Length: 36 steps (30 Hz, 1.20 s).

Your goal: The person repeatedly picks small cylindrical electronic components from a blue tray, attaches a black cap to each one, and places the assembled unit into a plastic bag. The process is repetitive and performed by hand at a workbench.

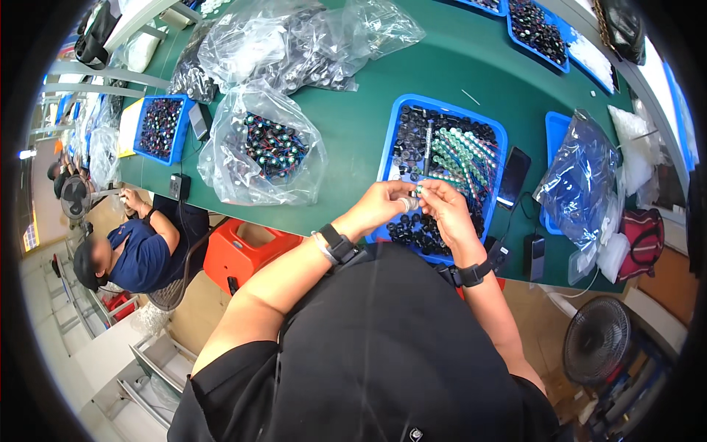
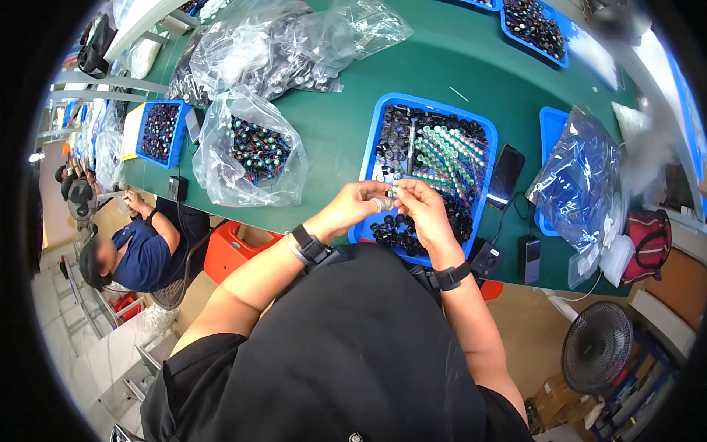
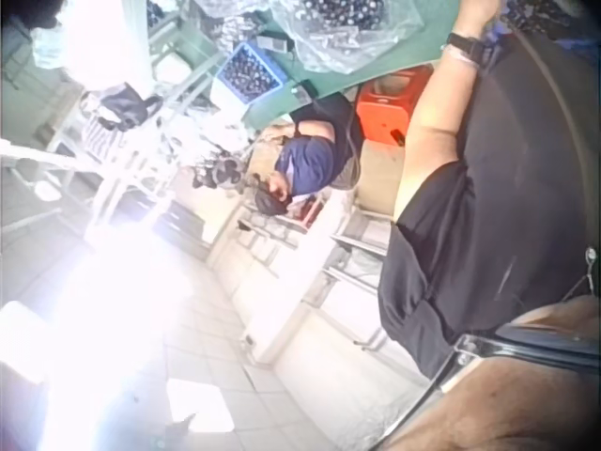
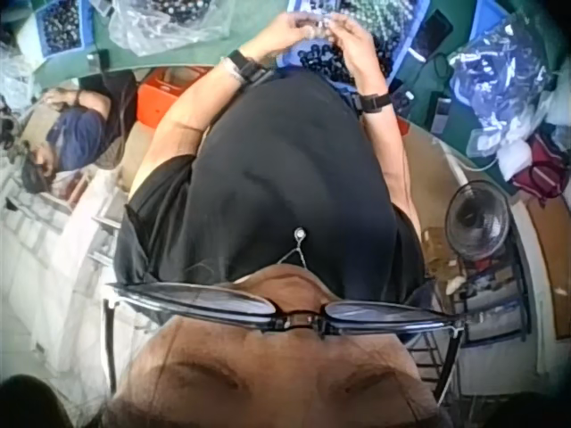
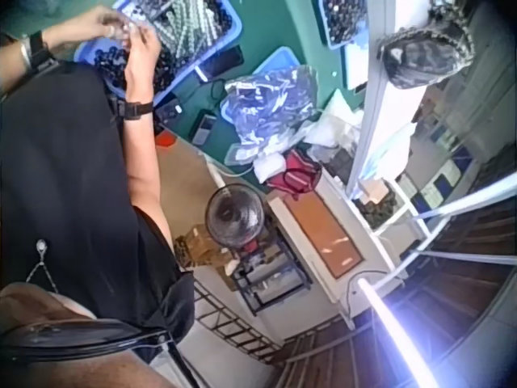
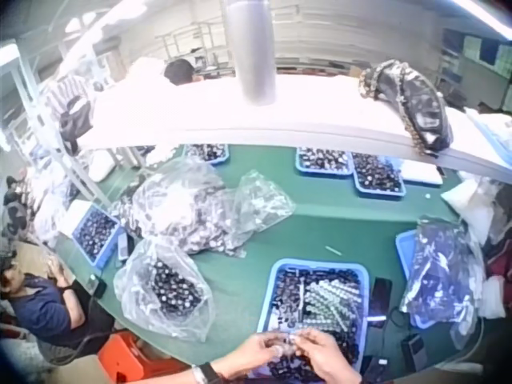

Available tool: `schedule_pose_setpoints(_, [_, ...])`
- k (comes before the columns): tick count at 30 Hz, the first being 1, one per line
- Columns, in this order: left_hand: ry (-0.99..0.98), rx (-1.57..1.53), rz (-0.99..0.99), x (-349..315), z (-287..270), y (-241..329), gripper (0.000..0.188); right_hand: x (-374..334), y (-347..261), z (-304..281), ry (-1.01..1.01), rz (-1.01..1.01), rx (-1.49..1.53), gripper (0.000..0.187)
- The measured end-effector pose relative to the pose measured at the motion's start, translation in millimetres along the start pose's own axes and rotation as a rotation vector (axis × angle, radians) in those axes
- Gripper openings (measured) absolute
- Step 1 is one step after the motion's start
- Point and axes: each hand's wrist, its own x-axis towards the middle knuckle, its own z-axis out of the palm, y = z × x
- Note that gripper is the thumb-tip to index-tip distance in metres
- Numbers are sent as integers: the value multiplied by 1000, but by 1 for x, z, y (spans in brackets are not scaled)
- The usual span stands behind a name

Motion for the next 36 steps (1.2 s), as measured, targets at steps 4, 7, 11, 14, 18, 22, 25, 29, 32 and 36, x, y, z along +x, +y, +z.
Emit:
schedule_pose_setpoints(4, [26, -239, 21, -5, -8, -1, 33, -2, -4, 3, -74, 0, -28, 14])
schedule_pose_setpoints(7, [25, -225, 19, -7, -9, 1, 33, -3, -5, 5, -83, 6, -16, 13])
schedule_pose_setpoints(11, [2, -178, 20, -13, -9, 5, 32, -3, -4, 5, -103, -11, -24, 12])
schedule_pose_setpoints(14, [-4, -205, 37, -12, -9, 0, 32, -4, -5, 7, -85, -18, -26, 11])
schedule_pose_setpoints(18, [35, -30, 77, -16, -5, 6, 31, -5, -5, 6, -62, -30, -27, 11])
schedule_pose_setpoints(22, [47, -27, 100, -13, -6, -2, 29, -7, -6, 9, -63, -46, -29, 11])
schedule_pose_setpoints(25, [41, -100, 87, -13, -5, -4, 27, -8, -5, 10, -77, -62, -54, 11])
schedule_pose_setpoints(29, [19, -66, 49, -14, -3, -2, 28, -10, -3, 11, -74, -84, -97, 10])
schedule_pose_setpoints(32, [40, -34, 100, -16, 0, -2, 29, -11, -4, 13, -68, -98, -130, 10])
schedule_pose_setpoints(36, [56, -74, 94, -19, 3, -1, 31, -12, -3, 16, -45, -118, -165, 10])
